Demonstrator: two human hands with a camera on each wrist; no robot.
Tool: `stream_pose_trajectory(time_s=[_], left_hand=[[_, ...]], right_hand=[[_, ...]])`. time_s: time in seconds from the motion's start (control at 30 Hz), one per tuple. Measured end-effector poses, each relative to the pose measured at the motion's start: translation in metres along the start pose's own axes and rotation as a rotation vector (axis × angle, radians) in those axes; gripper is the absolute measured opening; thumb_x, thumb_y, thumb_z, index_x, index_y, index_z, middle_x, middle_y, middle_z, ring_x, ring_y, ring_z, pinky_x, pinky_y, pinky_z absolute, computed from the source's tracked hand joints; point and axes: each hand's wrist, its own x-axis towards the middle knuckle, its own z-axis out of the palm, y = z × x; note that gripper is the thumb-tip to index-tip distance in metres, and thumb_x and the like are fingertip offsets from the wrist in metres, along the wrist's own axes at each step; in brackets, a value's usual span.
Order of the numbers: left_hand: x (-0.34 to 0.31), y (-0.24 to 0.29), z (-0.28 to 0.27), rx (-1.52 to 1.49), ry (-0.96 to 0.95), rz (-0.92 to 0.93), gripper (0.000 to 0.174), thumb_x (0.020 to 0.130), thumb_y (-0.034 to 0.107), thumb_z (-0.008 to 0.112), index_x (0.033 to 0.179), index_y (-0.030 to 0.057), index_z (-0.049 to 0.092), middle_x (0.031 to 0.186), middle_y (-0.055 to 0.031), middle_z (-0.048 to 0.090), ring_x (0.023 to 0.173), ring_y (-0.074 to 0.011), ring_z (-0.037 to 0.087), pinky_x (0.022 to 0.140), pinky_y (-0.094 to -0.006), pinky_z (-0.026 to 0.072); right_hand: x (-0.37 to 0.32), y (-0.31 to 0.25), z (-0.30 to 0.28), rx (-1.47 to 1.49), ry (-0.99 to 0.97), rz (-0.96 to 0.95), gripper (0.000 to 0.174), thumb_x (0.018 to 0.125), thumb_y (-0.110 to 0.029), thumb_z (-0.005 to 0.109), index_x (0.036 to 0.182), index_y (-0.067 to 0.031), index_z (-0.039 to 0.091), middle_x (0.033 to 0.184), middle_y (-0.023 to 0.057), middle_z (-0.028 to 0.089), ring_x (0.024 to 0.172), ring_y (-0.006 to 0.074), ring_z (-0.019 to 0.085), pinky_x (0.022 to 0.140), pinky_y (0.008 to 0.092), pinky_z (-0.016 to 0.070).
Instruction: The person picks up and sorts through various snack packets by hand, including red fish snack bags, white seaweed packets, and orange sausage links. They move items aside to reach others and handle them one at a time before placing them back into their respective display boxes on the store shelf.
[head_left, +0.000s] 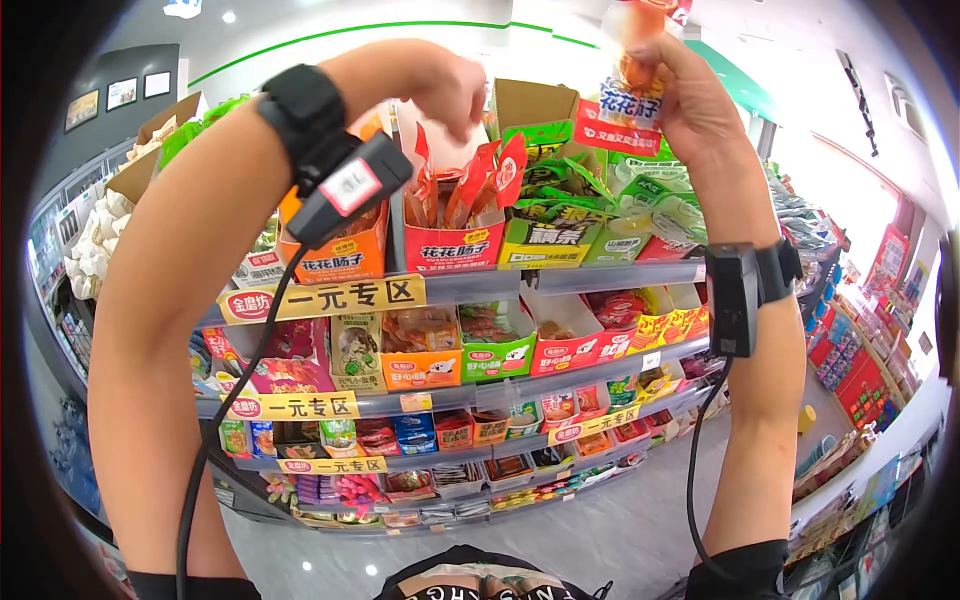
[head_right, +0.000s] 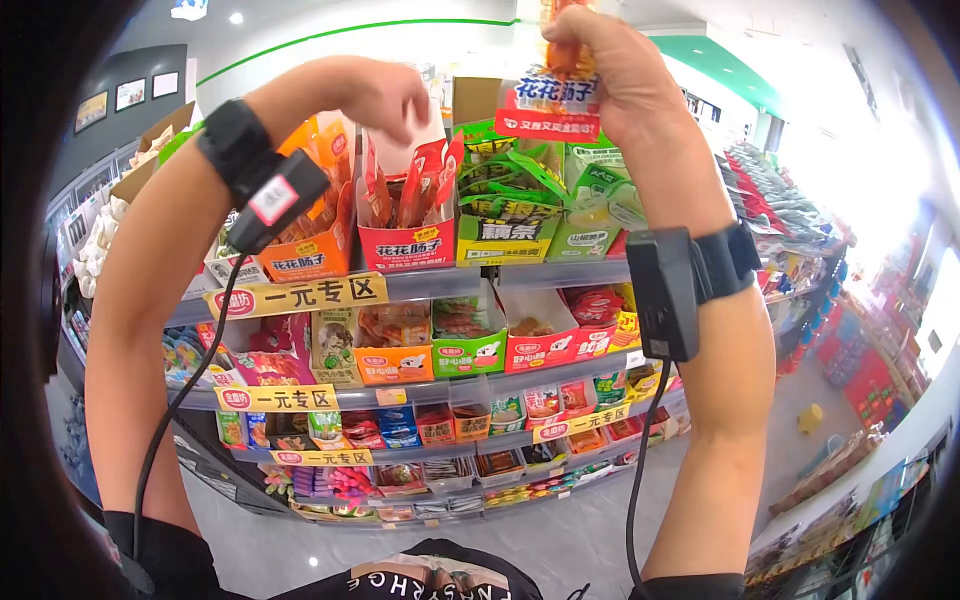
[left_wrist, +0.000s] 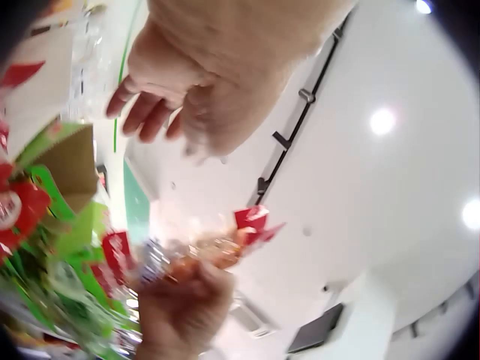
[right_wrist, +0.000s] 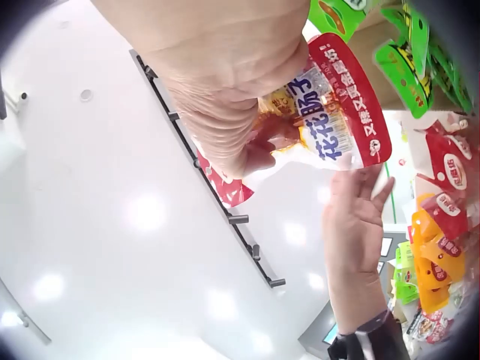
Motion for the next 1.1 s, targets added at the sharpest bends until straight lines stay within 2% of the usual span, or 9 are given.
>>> stream_pose_trajectory(time_s=[0.13,0.23,0.33,0.47,0.67,0.7,0.8,0.93,1.1], left_hand=[[0.012,0.022,0.022,0.171,-0.290,-0.177,0.038,0.063,0.032,0.068,0.086,0.0027,0.064,0.091,-0.0077,0.064,0.080,-0.0231,0.060,0.070,-0.0332,0.0478],[0.014,0.036,0.022,0.343,-0.346,-0.217,0.043,0.057,0.036,0.072,0.092,0.0118,0.065,0.091,-0.0061,0.063,0.075,-0.0198,0.059,0.070,-0.0280,0.0465],[0.028,0.030,0.029,0.292,-0.476,-0.071,0.043,0.058,0.035,0.075,0.091,0.0090,0.064,0.088,-0.0078,0.063,0.080,-0.0211,0.060,0.068,-0.0329,0.0483],[0.049,0.017,0.047,0.239,-0.538,-0.092,0.045,0.057,0.034,0.075,0.097,0.0144,0.064,0.093,-0.0077,0.063,0.085,-0.0228,0.059,0.071,-0.0323,0.0472],[0.032,0.019,0.052,0.213,-0.270,0.069,0.040,0.057,0.026,0.073,0.092,0.0105,0.064,0.088,-0.0062,0.063,0.078,-0.0209,0.058,0.069,-0.0314,0.0461],[0.026,0.018,0.052,0.204,-0.131,0.077,0.032,0.057,0.019,0.070,0.085,0.0060,0.065,0.083,-0.0108,0.063,0.076,-0.0250,0.059,0.066,-0.0338,0.0472],[0.016,0.012,0.031,0.093,0.138,-0.139,0.022,0.058,0.013,0.065,0.077,0.0027,0.064,0.079,-0.0169,0.062,0.075,-0.0282,0.060,0.065,-0.0359,0.0477],[0.028,-0.044,0.012,0.051,0.432,-0.190,0.015,0.060,0.008,0.056,0.072,0.0004,0.063,0.073,-0.0210,0.059,0.072,-0.0327,0.059,0.064,-0.0368,0.0471],[0.007,-0.076,-0.017,-0.060,0.600,-0.248,0.019,0.065,0.010,0.059,0.081,-0.0007,0.062,0.073,-0.0197,0.060,0.069,-0.0293,0.059,0.064,-0.0350,0.0458]], right_hand=[[-0.025,-0.014,0.006,-0.082,-0.011,-0.026,0.014,0.064,-0.016,0.064,0.066,-0.0054,0.054,0.065,0.0022,0.053,0.065,0.0109,0.049,0.065,0.0250,0.0410],[-0.034,-0.015,0.003,-0.075,-0.040,-0.056,0.014,0.065,-0.016,0.064,0.068,-0.0057,0.054,0.066,0.0018,0.053,0.068,0.0109,0.049,0.068,0.0245,0.0394],[-0.046,-0.022,-0.002,-0.073,-0.014,-0.082,0.015,0.065,-0.015,0.063,0.072,-0.0059,0.054,0.068,0.0017,0.053,0.068,0.0111,0.048,0.068,0.0246,0.0398],[-0.051,-0.021,-0.016,-0.056,0.046,-0.071,0.016,0.065,-0.014,0.062,0.075,-0.0064,0.053,0.068,0.0005,0.050,0.068,0.0107,0.047,0.068,0.0247,0.0398],[-0.054,-0.013,-0.019,-0.054,0.038,0.003,0.013,0.064,-0.011,0.060,0.073,-0.0074,0.050,0.066,-0.0002,0.049,0.066,0.0101,0.047,0.066,0.0244,0.0398],[-0.055,-0.014,-0.016,-0.049,0.022,0.001,0.014,0.064,-0.011,0.061,0.073,-0.0076,0.050,0.065,0.0000,0.050,0.064,0.0100,0.047,0.065,0.0244,0.0403],[-0.052,-0.011,-0.012,-0.032,0.011,0.012,0.016,0.064,-0.011,0.063,0.074,-0.0073,0.050,0.064,-0.0001,0.050,0.062,0.0099,0.047,0.063,0.0248,0.0408],[-0.045,-0.006,-0.006,0.014,-0.036,0.014,0.018,0.065,-0.008,0.064,0.079,-0.0050,0.053,0.067,0.0021,0.055,0.061,0.0105,0.052,0.060,0.0239,0.0440],[-0.040,-0.006,0.005,0.041,-0.071,0.030,0.019,0.065,-0.007,0.064,0.081,-0.0029,0.056,0.069,0.0032,0.057,0.062,0.0110,0.055,0.061,0.0238,0.0451]])
